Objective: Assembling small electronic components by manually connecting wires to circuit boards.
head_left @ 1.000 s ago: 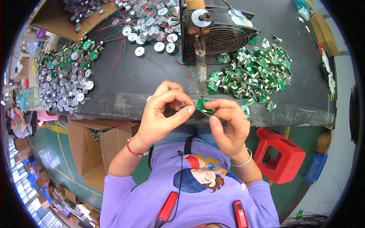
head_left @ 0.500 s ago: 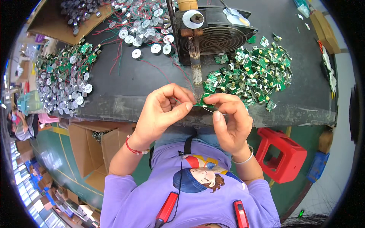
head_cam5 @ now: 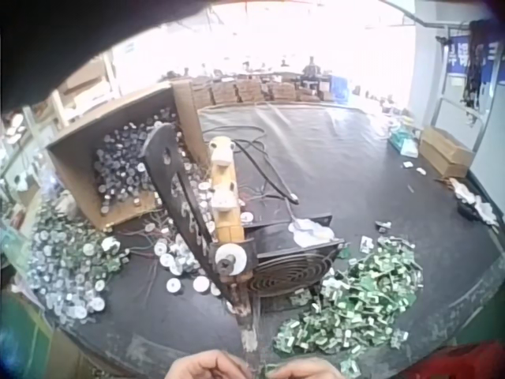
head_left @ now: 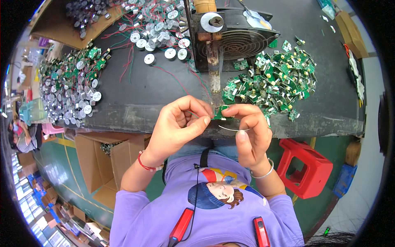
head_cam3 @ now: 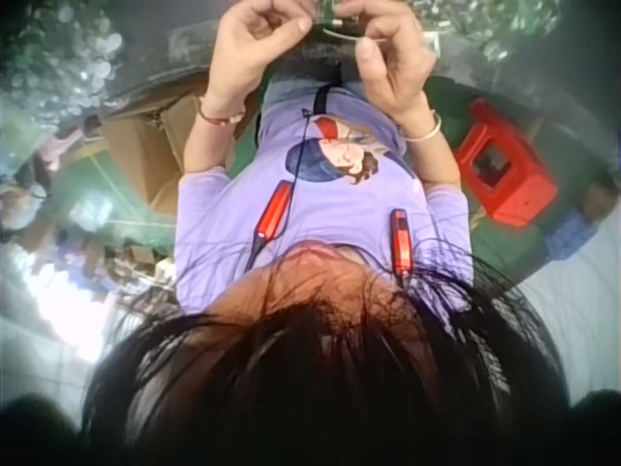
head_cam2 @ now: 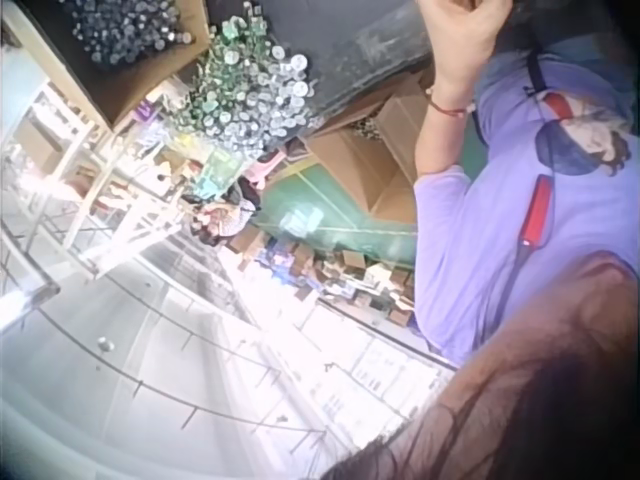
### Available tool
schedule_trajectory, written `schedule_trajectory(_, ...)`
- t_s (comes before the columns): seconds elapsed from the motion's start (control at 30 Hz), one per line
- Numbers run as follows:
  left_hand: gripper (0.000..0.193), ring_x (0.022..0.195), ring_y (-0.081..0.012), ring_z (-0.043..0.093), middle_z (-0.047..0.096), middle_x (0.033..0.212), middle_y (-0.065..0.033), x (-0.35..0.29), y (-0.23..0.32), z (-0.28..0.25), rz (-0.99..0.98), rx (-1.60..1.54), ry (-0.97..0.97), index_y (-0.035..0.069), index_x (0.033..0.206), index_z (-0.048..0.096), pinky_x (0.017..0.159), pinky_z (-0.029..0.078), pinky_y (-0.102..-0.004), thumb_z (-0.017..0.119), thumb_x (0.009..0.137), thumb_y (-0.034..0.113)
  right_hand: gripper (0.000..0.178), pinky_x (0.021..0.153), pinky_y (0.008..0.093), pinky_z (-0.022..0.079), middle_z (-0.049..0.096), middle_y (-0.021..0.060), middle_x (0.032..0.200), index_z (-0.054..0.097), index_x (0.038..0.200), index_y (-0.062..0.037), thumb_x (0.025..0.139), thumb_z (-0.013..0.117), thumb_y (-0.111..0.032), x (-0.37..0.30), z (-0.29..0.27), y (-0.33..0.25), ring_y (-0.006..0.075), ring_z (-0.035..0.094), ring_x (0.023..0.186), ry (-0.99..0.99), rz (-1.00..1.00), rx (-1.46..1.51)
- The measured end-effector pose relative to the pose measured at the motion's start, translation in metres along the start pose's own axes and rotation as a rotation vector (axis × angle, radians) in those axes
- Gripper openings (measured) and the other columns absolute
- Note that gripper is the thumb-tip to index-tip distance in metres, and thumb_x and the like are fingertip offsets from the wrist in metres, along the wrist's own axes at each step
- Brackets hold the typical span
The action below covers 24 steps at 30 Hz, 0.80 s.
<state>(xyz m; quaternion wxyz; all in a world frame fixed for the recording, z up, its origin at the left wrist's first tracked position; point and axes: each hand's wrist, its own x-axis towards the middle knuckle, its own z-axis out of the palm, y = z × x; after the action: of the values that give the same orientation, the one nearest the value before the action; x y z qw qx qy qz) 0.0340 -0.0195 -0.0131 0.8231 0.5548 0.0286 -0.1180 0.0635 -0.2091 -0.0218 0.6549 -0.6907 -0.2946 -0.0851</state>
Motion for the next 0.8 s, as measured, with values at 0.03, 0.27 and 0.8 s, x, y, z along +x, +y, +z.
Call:
schedule_trajectory(0.03,0.008,0.084,-0.0063,0.052,0.060,0.099,-0.0075,0.000,-0.001,0.000,0.009,0.006,-0.010,0.001,0.089,0.056,0.073,0.044,-0.0213,0.064,0.086,0.002,0.011,0.071,0.0329,0.052,0.065,0.0210,0.092,0.049,0.080,0.0012,0.077,0.060,0.005,-0.001,0.000,0.001,0.0255,0.063,0.080,-0.011,-0.013,-0.027)
schedule_trajectory(0.27,0.008,0.084,-0.0061,0.052,0.060,0.099,-0.0072,-0.001,-0.010,0.002,0.059,0.033,0.025,0.002,0.089,0.056,0.074,0.044,-0.0219,0.063,0.087,0.004,0.013,0.067,0.0321,0.052,0.065,0.0189,0.092,0.050,0.081,0.0012,0.076,0.061,0.007,-0.005,0.005,0.002,0.0252,0.063,0.079,0.013,-0.016,-0.112)
schedule_trajectory(0.8,0.008,0.080,-0.0040,0.050,0.060,0.098,-0.0068,0.001,-0.007,0.007,0.118,0.024,0.057,0.002,0.089,0.054,0.069,0.042,-0.0187,0.062,0.087,0.001,0.013,0.067,0.0315,0.053,0.065,0.0192,0.096,0.049,0.078,0.0006,0.074,0.061,0.005,0.001,0.004,-0.005,0.0252,0.064,0.080,0.033,-0.051,-0.167)
